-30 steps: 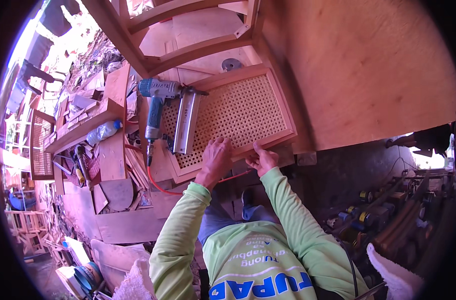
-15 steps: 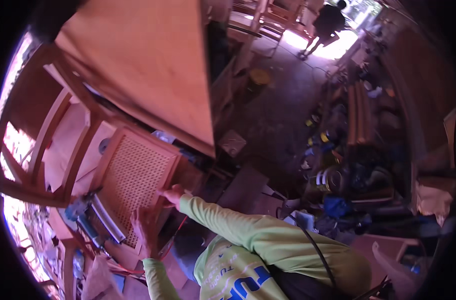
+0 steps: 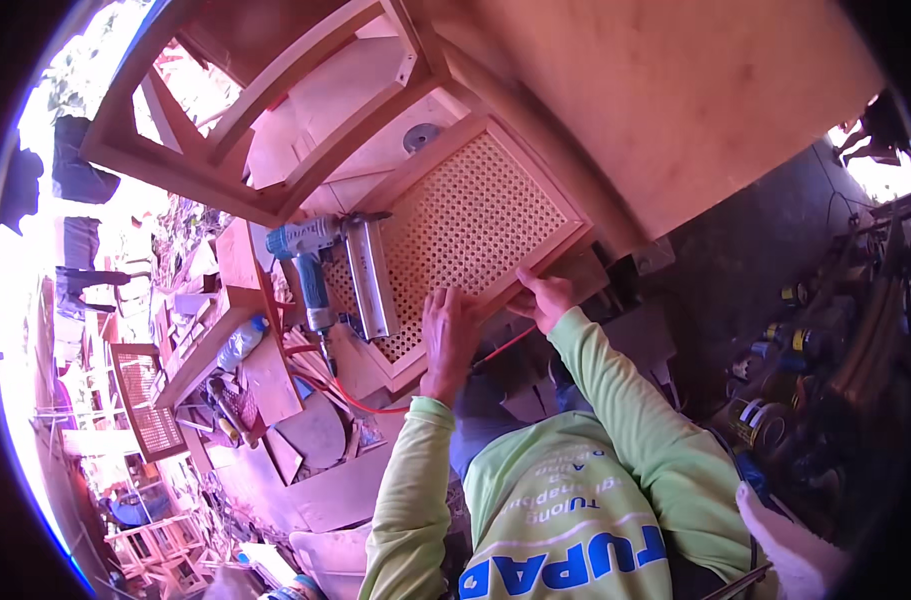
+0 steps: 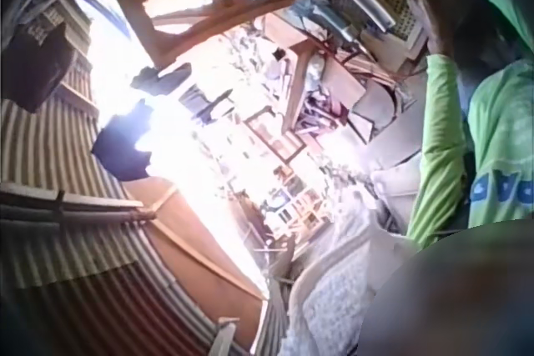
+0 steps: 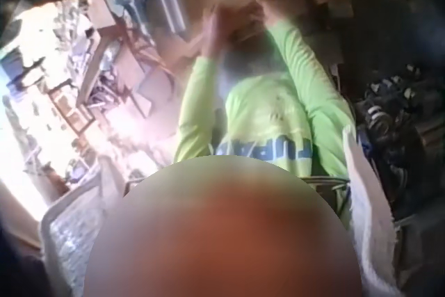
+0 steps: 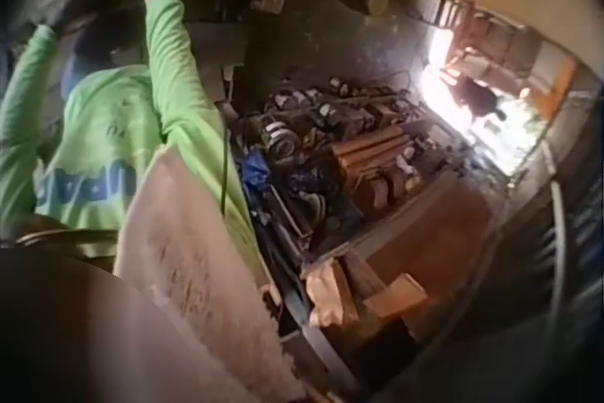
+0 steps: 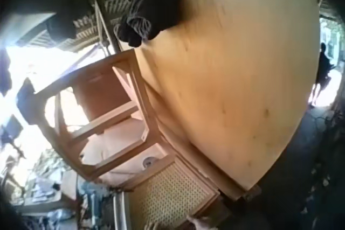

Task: Attaching a cane webbing panel to a chair frame using a pneumatic staple gun.

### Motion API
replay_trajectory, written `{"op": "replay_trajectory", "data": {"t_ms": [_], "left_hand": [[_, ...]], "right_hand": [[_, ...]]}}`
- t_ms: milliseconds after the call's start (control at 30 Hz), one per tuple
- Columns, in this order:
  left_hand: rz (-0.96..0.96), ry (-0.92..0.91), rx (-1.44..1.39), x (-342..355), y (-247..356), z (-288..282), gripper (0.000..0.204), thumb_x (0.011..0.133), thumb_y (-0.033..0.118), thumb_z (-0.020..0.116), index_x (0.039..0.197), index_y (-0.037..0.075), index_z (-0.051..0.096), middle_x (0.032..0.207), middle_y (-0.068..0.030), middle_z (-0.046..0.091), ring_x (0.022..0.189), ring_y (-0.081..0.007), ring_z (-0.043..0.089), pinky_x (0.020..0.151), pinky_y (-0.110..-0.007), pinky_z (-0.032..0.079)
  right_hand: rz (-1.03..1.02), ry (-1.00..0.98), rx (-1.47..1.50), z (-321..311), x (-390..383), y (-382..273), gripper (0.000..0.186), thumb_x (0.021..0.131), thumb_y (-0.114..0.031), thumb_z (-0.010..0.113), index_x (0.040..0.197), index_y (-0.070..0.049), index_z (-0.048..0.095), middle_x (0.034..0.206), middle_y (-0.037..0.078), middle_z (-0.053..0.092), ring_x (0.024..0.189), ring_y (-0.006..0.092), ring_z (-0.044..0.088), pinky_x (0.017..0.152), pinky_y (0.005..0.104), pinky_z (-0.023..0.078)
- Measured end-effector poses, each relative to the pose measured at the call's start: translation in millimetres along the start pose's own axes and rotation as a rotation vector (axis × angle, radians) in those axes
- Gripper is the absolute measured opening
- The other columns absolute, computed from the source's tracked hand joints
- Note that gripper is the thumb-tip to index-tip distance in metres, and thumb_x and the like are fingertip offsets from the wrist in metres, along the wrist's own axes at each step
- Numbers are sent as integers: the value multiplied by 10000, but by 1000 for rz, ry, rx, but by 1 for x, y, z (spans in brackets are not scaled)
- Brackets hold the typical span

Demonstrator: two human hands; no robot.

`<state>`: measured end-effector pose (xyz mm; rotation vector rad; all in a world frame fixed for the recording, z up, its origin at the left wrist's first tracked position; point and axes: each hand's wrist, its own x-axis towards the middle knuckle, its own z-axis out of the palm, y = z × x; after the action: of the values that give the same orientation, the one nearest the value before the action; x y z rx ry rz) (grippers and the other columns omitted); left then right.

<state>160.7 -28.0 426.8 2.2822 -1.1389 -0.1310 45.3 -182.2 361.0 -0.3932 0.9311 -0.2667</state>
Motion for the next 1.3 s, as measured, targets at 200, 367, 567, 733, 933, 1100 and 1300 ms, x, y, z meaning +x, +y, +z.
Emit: {"op": "replay_trajectory", "data": {"t_ms": [200, 367, 567, 733, 933, 1100, 1300], "left_hand": [[-50, -5, 4, 4, 1, -1, 164, 784, 100, 779, 904, 72, 671, 909, -123, 667, 924, -346, 627, 837, -466, 497], [-87, -51, 3, 8, -7, 4, 163, 783, 89, 778, 907, 79, 672, 918, -121, 669, 918, -340, 628, 835, -463, 500], [-94, -151, -51, 8, 10, -14, 251, 771, 94, 795, 995, 77, 684, 1010, -123, 661, 986, -343, 619, 877, -473, 493], [74, -5, 207, -24, 21, 1, 398, 806, 86, 751, 1181, 58, 618, 1218, -172, 560, 1108, -406, 525, 952, -515, 450], [136, 97, 133, -26, 1, 9, 417, 802, 106, 642, 1212, 35, 623, 1241, -165, 567, 1141, -391, 534, 968, -511, 465], [26, 125, 194, -57, -6, -16, 478, 844, 142, 707, 1307, 75, 608, 1276, -140, 572, 1213, -375, 532, 1028, -521, 423], [-48, 186, 228, -95, -38, -35, 539, 831, 168, 749, 1341, 65, 609, 1265, -126, 576, 1205, -359, 531, 1044, -510, 419]], "right_hand": [[-71, 84, -26, 11, -2, 4, 220, 986, -217, 735, 1146, -105, 634, 1056, 56, 698, 917, 241, 715, 771, 489, 634], [-90, 169, -18, 20, -2, 6, 207, 1005, -217, 705, 1146, -86, 629, 1041, 69, 696, 887, 233, 717, 730, 483, 640], [-120, 155, -56, 20, -2, 4, 198, 1003, -215, 707, 1130, -80, 639, 1037, 72, 697, 880, 238, 722, 747, 490, 650], [-84, 272, -154, 14, 6, 2, 270, 979, -227, 746, 1175, -61, 664, 1061, 88, 697, 969, 266, 720, 785, 512, 657], [-69, 148, -184, 10, 3, -4, 375, 967, -274, 770, 1210, -13, 654, 1117, 128, 701, 1032, 305, 706, 877, 568, 628], [-100, 88, -224, 8, 5, -5, 324, 956, -285, 786, 1093, -19, 662, 1091, 139, 667, 1071, 306, 669, 888, 597, 627], [-25, 53, -270, 11, -17, -12, 440, 979, -303, 757, 1252, -8, 580, 1111, 131, 651, 1093, 312, 665, 950, 604, 598]]}}
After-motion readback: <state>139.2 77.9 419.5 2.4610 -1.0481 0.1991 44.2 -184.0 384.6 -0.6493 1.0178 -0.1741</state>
